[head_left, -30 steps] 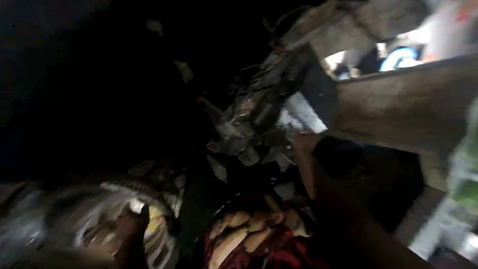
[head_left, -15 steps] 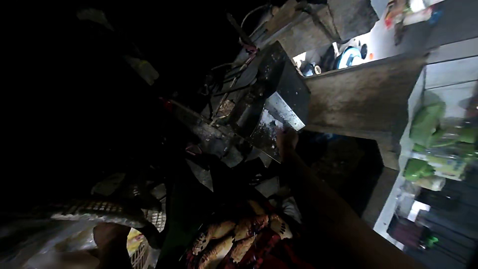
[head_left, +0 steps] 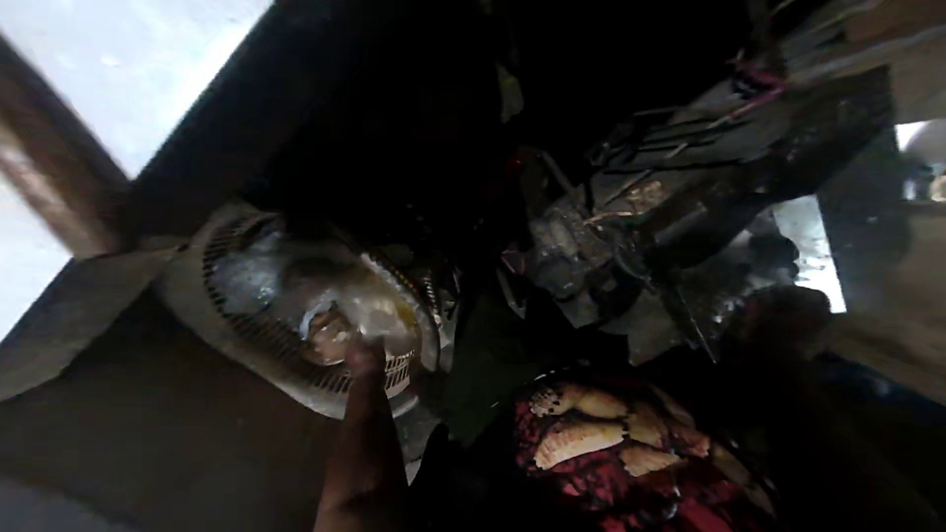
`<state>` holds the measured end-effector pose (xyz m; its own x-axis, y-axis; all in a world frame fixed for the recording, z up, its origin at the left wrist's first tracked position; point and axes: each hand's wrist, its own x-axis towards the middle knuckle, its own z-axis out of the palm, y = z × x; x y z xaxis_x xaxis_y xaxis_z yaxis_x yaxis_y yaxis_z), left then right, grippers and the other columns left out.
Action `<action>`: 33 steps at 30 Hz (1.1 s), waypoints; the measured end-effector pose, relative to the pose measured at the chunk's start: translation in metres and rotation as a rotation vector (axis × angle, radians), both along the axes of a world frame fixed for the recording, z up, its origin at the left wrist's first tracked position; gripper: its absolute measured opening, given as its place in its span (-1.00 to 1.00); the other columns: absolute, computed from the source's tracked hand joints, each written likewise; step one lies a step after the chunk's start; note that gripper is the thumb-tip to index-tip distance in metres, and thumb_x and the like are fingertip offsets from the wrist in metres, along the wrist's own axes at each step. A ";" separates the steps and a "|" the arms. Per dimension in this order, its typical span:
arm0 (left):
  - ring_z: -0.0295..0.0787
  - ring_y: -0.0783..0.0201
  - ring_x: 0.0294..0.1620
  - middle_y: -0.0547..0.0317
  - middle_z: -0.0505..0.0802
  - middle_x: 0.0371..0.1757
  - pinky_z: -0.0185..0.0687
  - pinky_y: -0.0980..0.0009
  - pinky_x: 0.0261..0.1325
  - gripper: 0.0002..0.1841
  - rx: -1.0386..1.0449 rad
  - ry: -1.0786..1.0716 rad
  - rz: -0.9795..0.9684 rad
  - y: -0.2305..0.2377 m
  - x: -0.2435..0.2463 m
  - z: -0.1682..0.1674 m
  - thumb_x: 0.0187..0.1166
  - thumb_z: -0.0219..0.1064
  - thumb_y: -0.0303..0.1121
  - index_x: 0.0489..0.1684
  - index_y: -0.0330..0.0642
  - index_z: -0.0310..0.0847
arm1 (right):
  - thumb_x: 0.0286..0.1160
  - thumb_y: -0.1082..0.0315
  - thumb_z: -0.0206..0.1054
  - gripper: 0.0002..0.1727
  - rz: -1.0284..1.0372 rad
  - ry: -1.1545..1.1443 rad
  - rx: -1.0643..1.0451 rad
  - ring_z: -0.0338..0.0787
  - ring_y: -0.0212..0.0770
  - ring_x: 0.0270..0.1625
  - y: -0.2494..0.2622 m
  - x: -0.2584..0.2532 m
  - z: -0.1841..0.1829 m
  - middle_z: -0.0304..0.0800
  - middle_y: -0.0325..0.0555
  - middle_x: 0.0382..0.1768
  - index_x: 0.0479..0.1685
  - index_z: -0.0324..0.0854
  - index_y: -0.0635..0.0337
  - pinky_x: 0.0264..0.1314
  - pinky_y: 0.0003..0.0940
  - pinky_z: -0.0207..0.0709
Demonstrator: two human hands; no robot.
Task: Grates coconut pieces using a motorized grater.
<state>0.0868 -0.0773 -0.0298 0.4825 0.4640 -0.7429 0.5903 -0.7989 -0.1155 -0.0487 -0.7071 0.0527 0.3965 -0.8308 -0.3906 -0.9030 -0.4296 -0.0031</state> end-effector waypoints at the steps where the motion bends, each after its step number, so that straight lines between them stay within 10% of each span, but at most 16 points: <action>1: 0.59 -0.27 0.51 -0.41 0.67 0.44 0.43 -0.16 0.57 -0.37 0.050 -0.001 0.016 0.004 -0.004 0.006 0.61 0.42 -0.18 0.56 -0.43 0.42 | 0.75 0.19 0.18 -0.52 0.077 0.043 0.033 0.56 0.28 0.55 0.001 -0.001 0.004 0.60 0.42 0.43 0.41 0.59 0.40 0.66 0.16 0.32; 7: 0.59 -0.23 0.51 -0.38 0.66 0.46 0.45 -0.13 0.56 -0.43 0.236 -0.227 0.300 0.017 -0.035 0.038 0.67 0.31 -0.24 0.58 -0.41 0.40 | 0.71 0.09 0.25 -0.44 0.084 -0.053 0.071 0.59 0.17 0.56 -0.009 -0.018 0.018 0.60 0.33 0.48 0.51 0.54 0.32 0.66 0.06 0.38; 12: 0.64 -0.11 0.46 -0.36 0.69 0.41 0.47 -0.03 0.55 -0.46 -0.064 -0.540 0.355 0.003 -0.019 0.064 0.69 0.34 -0.23 0.51 -0.46 0.45 | 0.80 0.11 0.12 -0.42 0.152 -0.234 0.152 0.57 0.21 0.54 0.026 0.012 0.064 0.55 0.44 0.45 0.51 0.44 0.49 0.65 0.01 0.40; 17: 0.79 0.28 -0.20 -0.05 0.77 0.00 0.80 0.24 -0.15 -0.59 -0.592 -0.629 0.439 -0.152 0.037 0.100 0.75 0.26 -0.35 0.48 -0.33 0.41 | 0.60 0.21 0.38 -0.63 0.501 -0.481 0.333 0.86 0.08 0.07 0.079 0.050 0.082 0.83 0.23 0.06 0.14 0.74 0.37 0.19 0.04 0.75; 24: 0.81 0.21 -0.26 -0.07 0.81 -0.13 0.79 0.14 -0.12 -0.54 -0.798 -0.285 -0.414 -0.379 0.029 0.154 0.70 0.29 -0.25 0.42 -0.38 0.41 | 0.63 -0.03 0.36 -0.51 0.750 -0.513 0.543 0.70 -0.14 0.49 0.089 0.024 0.097 0.68 -0.12 0.50 0.46 0.66 -0.09 0.50 -0.08 0.62; 33: 0.87 0.11 -0.31 -0.10 0.82 -0.14 0.85 0.13 -0.20 -0.60 -0.756 0.089 -0.413 -0.531 -0.038 0.143 0.76 0.20 -0.23 0.40 -0.33 0.39 | 0.76 0.19 0.19 -0.59 0.350 -0.415 0.428 0.66 -0.04 0.54 0.014 -0.075 0.062 0.59 -0.03 0.58 0.47 0.64 0.07 0.59 -0.05 0.54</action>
